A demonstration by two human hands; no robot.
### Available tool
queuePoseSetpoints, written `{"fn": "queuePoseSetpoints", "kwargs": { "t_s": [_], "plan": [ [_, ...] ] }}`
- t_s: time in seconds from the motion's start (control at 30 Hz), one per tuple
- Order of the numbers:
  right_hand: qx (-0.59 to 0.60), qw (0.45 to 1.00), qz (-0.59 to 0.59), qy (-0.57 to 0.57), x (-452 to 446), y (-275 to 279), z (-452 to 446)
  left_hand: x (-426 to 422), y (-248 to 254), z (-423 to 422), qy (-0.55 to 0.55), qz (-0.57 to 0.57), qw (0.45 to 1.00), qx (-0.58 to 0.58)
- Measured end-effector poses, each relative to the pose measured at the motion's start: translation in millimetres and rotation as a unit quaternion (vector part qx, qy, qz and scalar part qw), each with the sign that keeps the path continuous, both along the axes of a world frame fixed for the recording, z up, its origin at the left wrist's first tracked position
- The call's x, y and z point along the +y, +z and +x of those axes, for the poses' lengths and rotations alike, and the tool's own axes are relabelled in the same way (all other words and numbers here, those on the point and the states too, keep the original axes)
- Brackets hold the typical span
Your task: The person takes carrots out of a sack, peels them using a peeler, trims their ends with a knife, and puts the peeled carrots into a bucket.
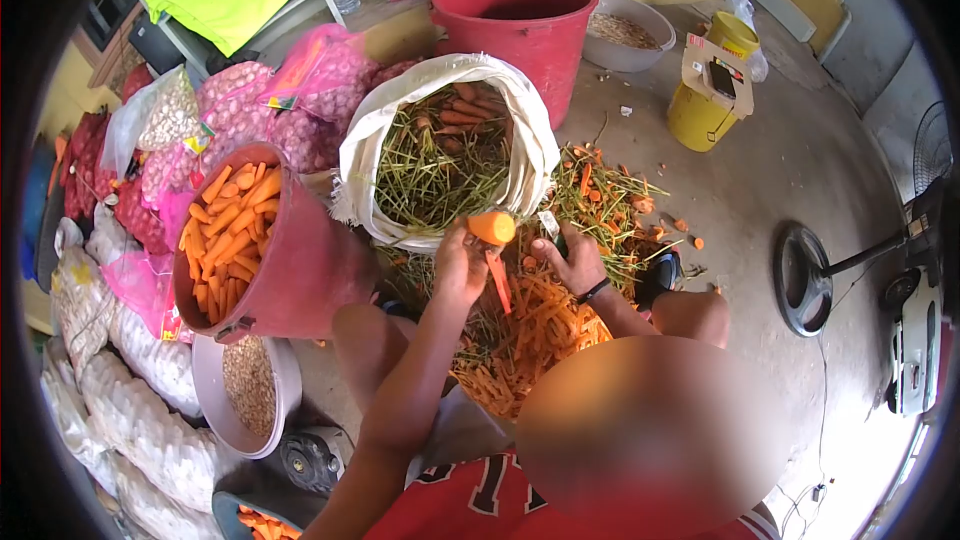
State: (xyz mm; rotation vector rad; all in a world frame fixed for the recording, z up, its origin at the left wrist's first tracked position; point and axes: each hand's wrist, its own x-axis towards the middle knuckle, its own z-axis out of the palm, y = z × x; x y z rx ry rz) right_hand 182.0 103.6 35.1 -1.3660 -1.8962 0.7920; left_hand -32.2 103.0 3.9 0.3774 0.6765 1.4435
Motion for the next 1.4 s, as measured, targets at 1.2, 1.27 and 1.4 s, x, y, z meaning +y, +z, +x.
{"fn": "queuePoseSetpoints", "kwargs": {
  "t_s": [1.2, 1.27, 1.4],
  "plan": [
    [0.021, 0.998, -0.052, -0.034, 3.2, 56.0, 91.0, 93.0, 51.7, -37.3, -0.123, -0.008, 0.938, 0.322],
    [-0.01, 0.997, -0.062, -0.047, 8.5, 73.2, 99.8, 141.2, 42.4, -49.9, -0.149, -0.061, 0.896, 0.415],
    [-0.039, 0.996, -0.075, -0.028, 16.5, 81.8, 101.4, 251.3, -18.1, -80.5, -0.13, -0.016, 0.718, 0.684]
  ]
}}
